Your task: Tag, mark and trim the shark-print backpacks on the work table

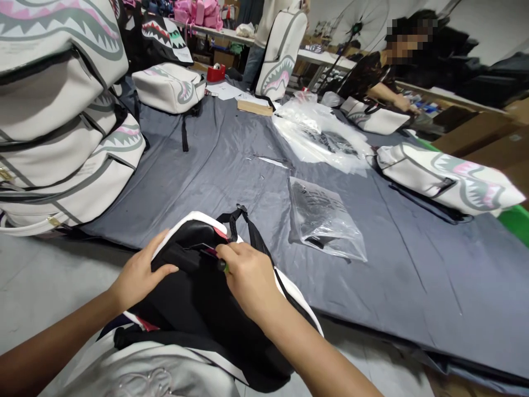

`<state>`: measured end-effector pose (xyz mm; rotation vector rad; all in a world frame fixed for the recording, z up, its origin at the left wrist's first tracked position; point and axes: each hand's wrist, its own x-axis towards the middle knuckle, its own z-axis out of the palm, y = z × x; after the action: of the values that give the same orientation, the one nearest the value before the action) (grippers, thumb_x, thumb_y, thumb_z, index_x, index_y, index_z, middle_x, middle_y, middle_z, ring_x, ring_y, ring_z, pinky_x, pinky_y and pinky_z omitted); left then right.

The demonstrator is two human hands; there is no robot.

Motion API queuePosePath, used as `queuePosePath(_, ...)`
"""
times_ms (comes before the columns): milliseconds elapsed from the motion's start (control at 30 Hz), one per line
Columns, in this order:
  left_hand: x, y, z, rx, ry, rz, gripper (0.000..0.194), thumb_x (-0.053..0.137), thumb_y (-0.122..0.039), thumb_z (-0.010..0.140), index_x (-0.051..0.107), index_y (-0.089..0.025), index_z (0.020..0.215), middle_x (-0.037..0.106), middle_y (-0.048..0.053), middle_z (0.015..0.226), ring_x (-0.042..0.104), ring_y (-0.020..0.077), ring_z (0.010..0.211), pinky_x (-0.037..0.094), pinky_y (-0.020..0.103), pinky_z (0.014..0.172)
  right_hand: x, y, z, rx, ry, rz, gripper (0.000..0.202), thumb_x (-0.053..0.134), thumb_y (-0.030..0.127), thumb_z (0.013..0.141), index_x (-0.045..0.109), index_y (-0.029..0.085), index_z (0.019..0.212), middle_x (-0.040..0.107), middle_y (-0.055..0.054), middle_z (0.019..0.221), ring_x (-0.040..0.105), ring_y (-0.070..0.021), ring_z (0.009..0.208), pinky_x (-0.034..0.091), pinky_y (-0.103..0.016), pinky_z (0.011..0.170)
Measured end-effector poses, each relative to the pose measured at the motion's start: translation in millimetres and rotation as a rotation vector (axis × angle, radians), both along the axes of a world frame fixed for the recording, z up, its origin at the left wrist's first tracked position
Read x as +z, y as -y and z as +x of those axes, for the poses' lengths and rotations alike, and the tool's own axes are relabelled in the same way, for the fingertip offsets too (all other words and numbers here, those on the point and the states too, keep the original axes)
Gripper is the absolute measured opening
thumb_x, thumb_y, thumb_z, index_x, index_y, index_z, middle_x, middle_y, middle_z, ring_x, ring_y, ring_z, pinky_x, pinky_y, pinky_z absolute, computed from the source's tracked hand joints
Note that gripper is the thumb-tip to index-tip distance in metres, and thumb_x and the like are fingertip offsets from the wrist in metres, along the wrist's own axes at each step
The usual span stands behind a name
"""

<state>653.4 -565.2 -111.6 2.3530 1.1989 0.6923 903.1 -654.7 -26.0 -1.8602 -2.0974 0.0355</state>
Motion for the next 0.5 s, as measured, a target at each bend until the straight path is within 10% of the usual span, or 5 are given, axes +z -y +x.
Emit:
queuePosePath(200,-24.2,7,-4,-0.076,0.169,0.26,0.058,0.065,-0.043,0.091,0.045,-0.022,0.142,0.07,0.011,0.122,0.069,0.0248,0.11,0.057,0.036,0.096,7.1,-22,-27,0.073,0.233,-0.58,0.028,0.05,0.002,0.086,0.07,0.019,0.095,0.076,-0.005,0.087,0.071,-0.0204,0.08,0.039,-0.029,0.063)
queuePosePath(500,-20.6,9,5,-0.021,0.13,0.016,0.062,0.07,-0.042,0.086,0.047,-0.021,0.14,0.068,0.012,0.125,0.067,0.0275,0.113,0.056,0.041,0.097,-24.1,-34,-25,0.226,0.418,-0.353,0.04,0.051,-0.009,0.073,0.073,0.022,0.084,0.075,-0.005,0.082,0.073,-0.0222,0.072,0.042,-0.026,0.052)
